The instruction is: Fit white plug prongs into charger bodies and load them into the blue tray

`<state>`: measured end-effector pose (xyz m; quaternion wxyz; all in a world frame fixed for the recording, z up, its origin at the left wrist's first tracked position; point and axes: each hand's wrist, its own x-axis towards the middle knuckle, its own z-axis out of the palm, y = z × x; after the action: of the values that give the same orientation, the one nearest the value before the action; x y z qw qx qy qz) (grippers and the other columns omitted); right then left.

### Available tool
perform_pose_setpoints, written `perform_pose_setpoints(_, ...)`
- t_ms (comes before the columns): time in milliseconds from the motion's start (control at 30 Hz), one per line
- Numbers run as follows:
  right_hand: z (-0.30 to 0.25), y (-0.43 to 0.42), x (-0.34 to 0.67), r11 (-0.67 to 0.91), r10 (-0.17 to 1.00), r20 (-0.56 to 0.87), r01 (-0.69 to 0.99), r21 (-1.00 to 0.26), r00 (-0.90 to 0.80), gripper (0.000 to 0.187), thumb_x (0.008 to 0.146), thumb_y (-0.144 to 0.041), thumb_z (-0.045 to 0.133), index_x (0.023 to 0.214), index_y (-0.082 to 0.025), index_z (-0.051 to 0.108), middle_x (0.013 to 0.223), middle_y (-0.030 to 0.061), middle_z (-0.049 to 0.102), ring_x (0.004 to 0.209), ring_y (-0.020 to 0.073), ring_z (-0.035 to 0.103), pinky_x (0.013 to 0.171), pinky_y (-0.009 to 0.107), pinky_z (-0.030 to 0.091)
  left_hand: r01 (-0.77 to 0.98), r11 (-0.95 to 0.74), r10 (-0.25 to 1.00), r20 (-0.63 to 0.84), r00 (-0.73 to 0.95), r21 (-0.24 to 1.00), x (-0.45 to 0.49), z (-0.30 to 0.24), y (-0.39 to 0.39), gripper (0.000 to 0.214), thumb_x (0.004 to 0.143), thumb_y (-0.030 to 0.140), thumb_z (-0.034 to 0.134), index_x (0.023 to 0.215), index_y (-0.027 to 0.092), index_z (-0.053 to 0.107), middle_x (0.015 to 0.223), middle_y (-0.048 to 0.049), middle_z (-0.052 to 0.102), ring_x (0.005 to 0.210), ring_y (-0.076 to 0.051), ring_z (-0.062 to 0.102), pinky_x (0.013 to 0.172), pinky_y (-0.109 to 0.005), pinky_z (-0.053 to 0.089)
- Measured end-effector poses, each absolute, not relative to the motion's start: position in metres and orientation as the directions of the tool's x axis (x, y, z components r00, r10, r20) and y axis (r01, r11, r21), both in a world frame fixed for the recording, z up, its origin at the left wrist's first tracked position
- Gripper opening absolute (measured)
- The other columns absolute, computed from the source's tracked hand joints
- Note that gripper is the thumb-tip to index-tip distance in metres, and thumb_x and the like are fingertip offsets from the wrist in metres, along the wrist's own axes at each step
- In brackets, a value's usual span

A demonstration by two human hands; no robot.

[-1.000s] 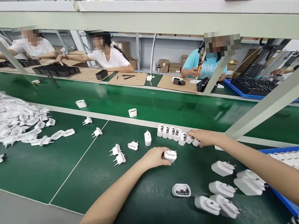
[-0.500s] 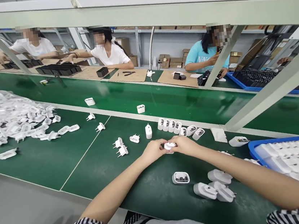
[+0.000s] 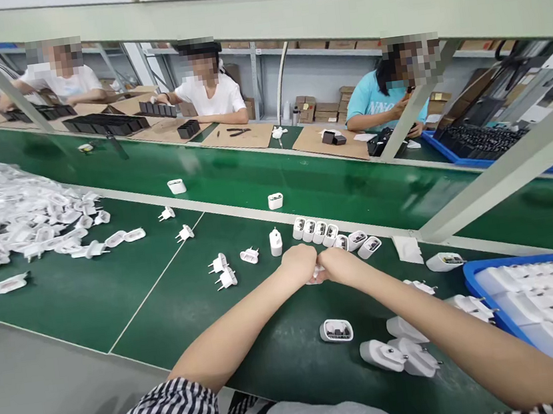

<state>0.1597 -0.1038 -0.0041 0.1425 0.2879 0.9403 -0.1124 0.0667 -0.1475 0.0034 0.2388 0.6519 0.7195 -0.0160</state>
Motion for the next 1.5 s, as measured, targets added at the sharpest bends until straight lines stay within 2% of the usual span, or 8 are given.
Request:
perform_pose_setpoints(333,-0.005,-0.1,0.16,0.822,0.482,-0.344,0.552,-0.14,-0.806,0.015,0.059,-0.027,0.058,0.071,-0.018,0.061,0.065,0.0052,0.062,0.06,0.0189,0.056,0.047,0.023,0.035,0.931,0.014,0.959,-0.267,0.09,0.365,0.049,-0.018,-0.167,0.025,0.066,0.032,0.053,0.078,0.012,0.06,0.07,-0.0093,0.059,0.073,-0.023,0.055,0.062,-0.027,0.039)
perform_pose_setpoints(567,-0.001,-0.101,0.171,0.856,0.424,-0.23,0.471,-0.214,-0.876,0.026,0.063,-0.027,0.055,0.087,-0.018,0.059,0.084,0.0052,0.061,0.077,0.0189,0.054,0.06,0.024,0.038,0.731,0.038,0.999,-0.024,-0.029,0.681,0.046,-0.045,-0.181,0.042,0.057,0.038,0.059,0.094,0.019,0.056,0.087,-0.0021,0.056,0.061,-0.012,0.052,0.057,-0.021,0.038)
perform_pose_setpoints(700,-0.005,-0.104,0.177,0.848,0.434,-0.184,0.469,-0.247,-0.882,0.02,0.07,-0.021,0.046,0.085,-0.018,0.059,0.084,0.0048,0.061,0.078,0.0179,0.054,0.064,0.025,0.037,0.583,0.131,0.988,-0.057,-0.144,0.802,0.051,-0.055,-0.183,0.037,0.056,0.036,0.06,0.087,0.016,0.058,0.063,0.0031,0.056,0.051,-0.009,0.047,0.05,-0.019,0.035)
perform_pose_setpoints(967,0.0,-0.108,0.189,0.689,0.61,-0.113,0.595,-0.414,-0.784,0.021,0.072,-0.027,0.044,0.085,-0.019,0.058,0.082,0.0016,0.063,0.071,0.0144,0.056,0.059,0.023,0.039,0.561,0.134,0.983,-0.037,-0.18,0.817,0.053,-0.064,-0.186,0.038,0.058,0.036,0.058,0.09,0.016,0.058,0.05,0.0051,0.05,0.049,-0.009,0.046,0.051,-0.019,0.035)
perform_pose_setpoints(1133,-0.003,-0.109,0.187,0.775,0.53,-0.104,0.531,-0.342,-0.841,0.022,0.073,-0.027,0.043,0.087,-0.02,0.058,0.086,0.003,0.062,0.078,0.0161,0.055,0.066,0.025,0.039,0.516,0.067,0.988,0.017,-0.156,0.854,0.058,-0.064,-0.187,0.041,0.062,0.035,0.055,0.099,0.018,0.053,0.057,0.0047,0.054,0.052,-0.009,0.047,0.053,-0.019,0.036)
perform_pose_setpoints(1267,-0.012,-0.109,0.19,0.769,0.523,-0.112,0.525,-0.365,-0.845,0.023,0.074,-0.026,0.041,0.088,-0.02,0.058,0.088,0.0036,0.062,0.078,0.0165,0.055,0.067,0.026,0.04,0.422,0.105,0.984,-0.033,-0.175,0.901,0.06,-0.062,-0.186,0.031,0.058,0.034,0.058,0.084,0.017,0.058,0.059,0.0041,0.055,0.05,-0.007,0.045,0.049,-0.019,0.034)
perform_pose_setpoints(1400,-0.011,-0.107,0.192,0.653,0.576,-0.109,0.536,-0.535,-0.81,0.022,0.072,-0.025,0.044,0.088,-0.02,0.058,0.085,0.0018,0.062,0.074,0.015,0.056,0.065,0.025,0.041,0.304,0.141,0.98,-0.09,-0.176,0.942,0.061,-0.059,-0.181,0.025,0.052,0.026,0.062,0.073,0.014,0.056,0.065,0.0035,0.055,0.053,-0.006,0.046,0.05,-0.018,0.036)
perform_pose_setpoints(1500,-0.001,-0.103,0.192,0.536,0.647,-0.075,0.524,-0.662,-0.758,0.024,0.07,-0.025,0.045,0.09,-0.017,0.057,0.083,0.002,0.062,0.07,0.0139,0.056,0.063,0.024,0.042,0.186,0.283,0.956,-0.262,-0.13,0.941,0.061,-0.053,-0.174,0.025,0.054,0.02,0.06,0.077,0.013,0.052,0.073,0.0017,0.054,0.048,-0.004,0.044,0.044,-0.016,0.034)
